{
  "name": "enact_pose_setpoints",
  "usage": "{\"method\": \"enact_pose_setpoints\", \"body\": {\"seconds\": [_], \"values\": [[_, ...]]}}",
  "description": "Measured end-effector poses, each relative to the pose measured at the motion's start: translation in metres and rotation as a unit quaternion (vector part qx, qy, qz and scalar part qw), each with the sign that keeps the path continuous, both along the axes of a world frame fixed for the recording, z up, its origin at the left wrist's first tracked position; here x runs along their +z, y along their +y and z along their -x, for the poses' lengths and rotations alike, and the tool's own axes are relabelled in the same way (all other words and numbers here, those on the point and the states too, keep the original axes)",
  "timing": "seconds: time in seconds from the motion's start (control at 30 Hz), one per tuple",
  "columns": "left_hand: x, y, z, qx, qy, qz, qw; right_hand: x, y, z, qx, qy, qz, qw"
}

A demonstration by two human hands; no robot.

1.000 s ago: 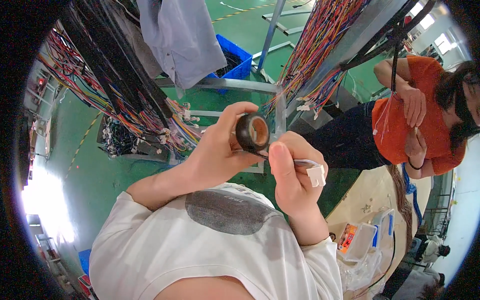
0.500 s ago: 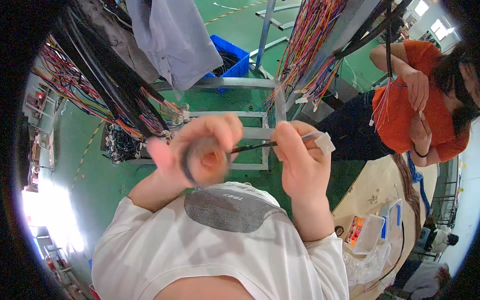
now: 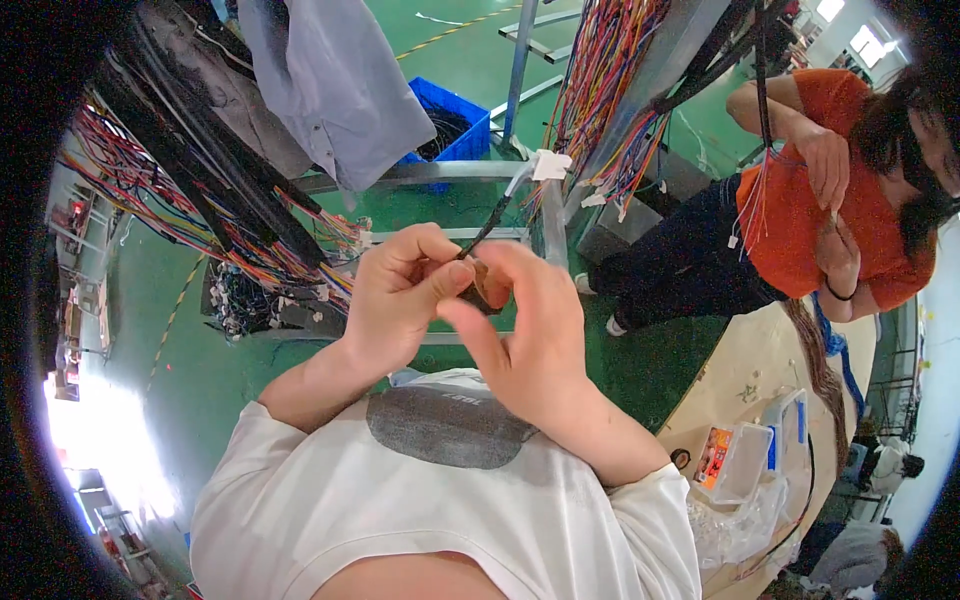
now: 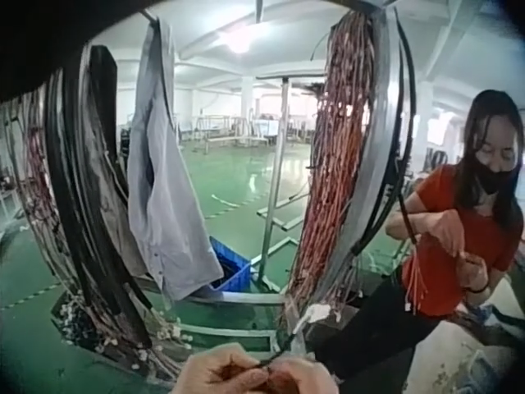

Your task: The recorder is wrapping electrical wire bundles with black tape at a wire harness assembly station.

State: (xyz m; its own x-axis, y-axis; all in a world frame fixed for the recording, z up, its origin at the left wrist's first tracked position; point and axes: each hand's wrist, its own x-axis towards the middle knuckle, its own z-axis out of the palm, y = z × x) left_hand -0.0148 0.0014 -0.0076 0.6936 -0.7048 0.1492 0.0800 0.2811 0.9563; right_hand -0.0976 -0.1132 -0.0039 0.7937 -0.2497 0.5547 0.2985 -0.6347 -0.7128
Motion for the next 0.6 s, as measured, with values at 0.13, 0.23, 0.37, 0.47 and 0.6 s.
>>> {"method": "enact_pose_setpoints", "body": {"seconds": [0.13, 0.23, 0.37, 0.47, 0.6], "values": [[0.005, 0.001, 0.001, 0.025, 0.021, 0.000, 0.999, -0.002, 0.001, -0.005, 0.012, 0.047, -0.047, 0.998], [0.007, 0.004, 0.002, -0.002, 0.034, 0.029, 0.999, 0.002, -0.007, -0.006, 0.074, 0.021, 0.081, 0.994], [-0.002, 0.012, 0.004, 0.021, -0.159, -0.030, 0.987, 0.013, -0.018, 0.000, 0.085, 0.038, 0.203, 0.975], [-0.002, 0.009, 0.008, 0.046, -0.294, -0.043, 0.954, 0.017, -0.025, 0.005, 0.137, 0.058, 0.164, 0.975], [-0.005, 0.005, 0.004, 0.061, -0.447, -0.054, 0.891, 0.031, -0.031, 0.011, 0.190, 0.104, 0.127, 0.968]]}}
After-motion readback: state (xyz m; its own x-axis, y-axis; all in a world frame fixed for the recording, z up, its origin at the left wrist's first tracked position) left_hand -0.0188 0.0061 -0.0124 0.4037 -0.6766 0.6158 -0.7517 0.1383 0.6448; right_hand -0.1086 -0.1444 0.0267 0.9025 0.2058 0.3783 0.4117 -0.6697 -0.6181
